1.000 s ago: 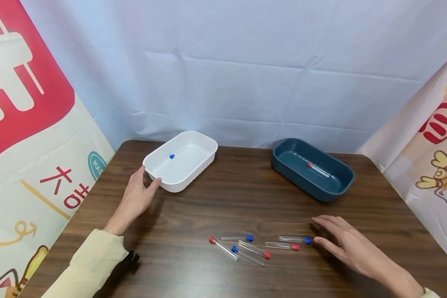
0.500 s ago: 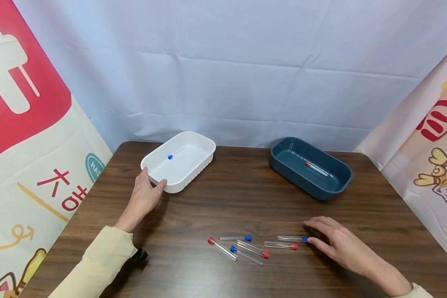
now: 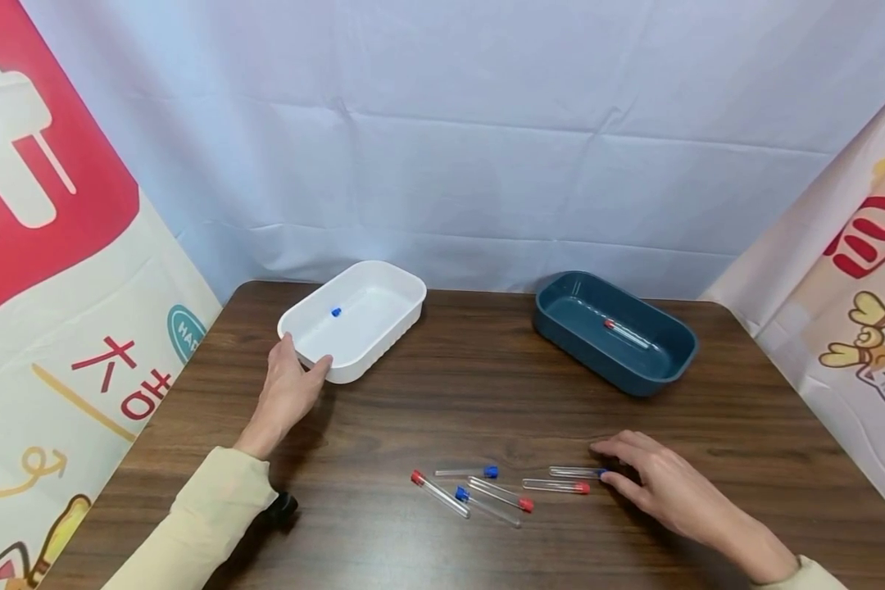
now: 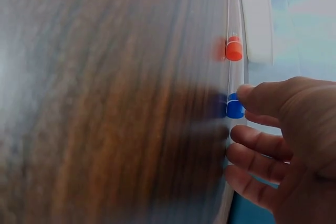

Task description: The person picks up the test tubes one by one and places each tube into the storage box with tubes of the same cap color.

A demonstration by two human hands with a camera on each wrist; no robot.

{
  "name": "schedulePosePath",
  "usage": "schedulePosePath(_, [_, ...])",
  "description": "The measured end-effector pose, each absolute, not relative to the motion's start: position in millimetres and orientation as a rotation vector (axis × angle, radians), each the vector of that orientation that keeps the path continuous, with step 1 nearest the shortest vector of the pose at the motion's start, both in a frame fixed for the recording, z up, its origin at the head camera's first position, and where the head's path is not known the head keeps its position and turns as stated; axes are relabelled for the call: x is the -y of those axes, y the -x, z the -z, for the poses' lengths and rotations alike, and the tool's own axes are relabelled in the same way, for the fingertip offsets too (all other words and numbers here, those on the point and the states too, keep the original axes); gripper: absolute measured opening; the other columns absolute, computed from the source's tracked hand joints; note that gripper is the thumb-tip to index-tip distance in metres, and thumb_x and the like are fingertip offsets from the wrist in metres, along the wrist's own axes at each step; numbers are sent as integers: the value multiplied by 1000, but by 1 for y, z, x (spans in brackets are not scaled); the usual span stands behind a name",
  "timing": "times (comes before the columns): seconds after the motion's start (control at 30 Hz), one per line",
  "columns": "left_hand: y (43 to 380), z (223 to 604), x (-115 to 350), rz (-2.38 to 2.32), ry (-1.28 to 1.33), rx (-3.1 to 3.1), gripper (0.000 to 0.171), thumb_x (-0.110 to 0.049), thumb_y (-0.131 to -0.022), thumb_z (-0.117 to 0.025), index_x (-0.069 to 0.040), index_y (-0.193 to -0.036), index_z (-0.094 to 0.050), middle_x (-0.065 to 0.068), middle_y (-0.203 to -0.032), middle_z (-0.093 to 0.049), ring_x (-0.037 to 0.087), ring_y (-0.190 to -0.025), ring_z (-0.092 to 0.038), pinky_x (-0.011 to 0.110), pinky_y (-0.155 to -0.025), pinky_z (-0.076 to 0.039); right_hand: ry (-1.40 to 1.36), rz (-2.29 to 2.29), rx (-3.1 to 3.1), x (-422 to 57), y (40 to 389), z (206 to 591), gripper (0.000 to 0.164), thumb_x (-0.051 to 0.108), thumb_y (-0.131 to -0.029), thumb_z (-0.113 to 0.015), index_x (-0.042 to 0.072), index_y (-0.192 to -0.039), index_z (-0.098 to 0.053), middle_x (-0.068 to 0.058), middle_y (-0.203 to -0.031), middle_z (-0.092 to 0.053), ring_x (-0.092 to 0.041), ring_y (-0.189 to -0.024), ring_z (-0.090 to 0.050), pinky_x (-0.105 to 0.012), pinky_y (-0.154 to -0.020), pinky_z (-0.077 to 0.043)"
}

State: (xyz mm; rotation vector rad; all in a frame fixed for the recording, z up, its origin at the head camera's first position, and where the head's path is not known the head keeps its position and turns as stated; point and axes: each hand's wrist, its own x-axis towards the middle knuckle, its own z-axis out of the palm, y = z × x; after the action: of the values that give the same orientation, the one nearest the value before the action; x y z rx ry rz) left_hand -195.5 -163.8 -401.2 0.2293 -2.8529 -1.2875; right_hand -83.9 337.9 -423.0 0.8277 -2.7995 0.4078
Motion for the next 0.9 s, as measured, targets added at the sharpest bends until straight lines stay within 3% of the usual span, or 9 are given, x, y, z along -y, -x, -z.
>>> schedulePosePath(0.3, [192,403,162,1273,-265,2866,96,-43,-103,-56,5,-162,4,30,-166,-6,49,-149,-24,63,-116,-26,-847,-399,2768,-334,87,426,32,12,-86,-85,16,-116,-75,11,-111,-67,-7,-98,-63,-35,-78,-58])
schedulePosePath(0.9, [194,407,163,1264,-233,2871,98,-47,-104,-54,3,-163,5,28,-168,-3,49,-149,-23,63,-116,-26,-785,-402,2791,-331,90,427,23,11,-86,-84,18,-107,-76,15,-98,-63,0,-84,-55,-29,-68,-53])
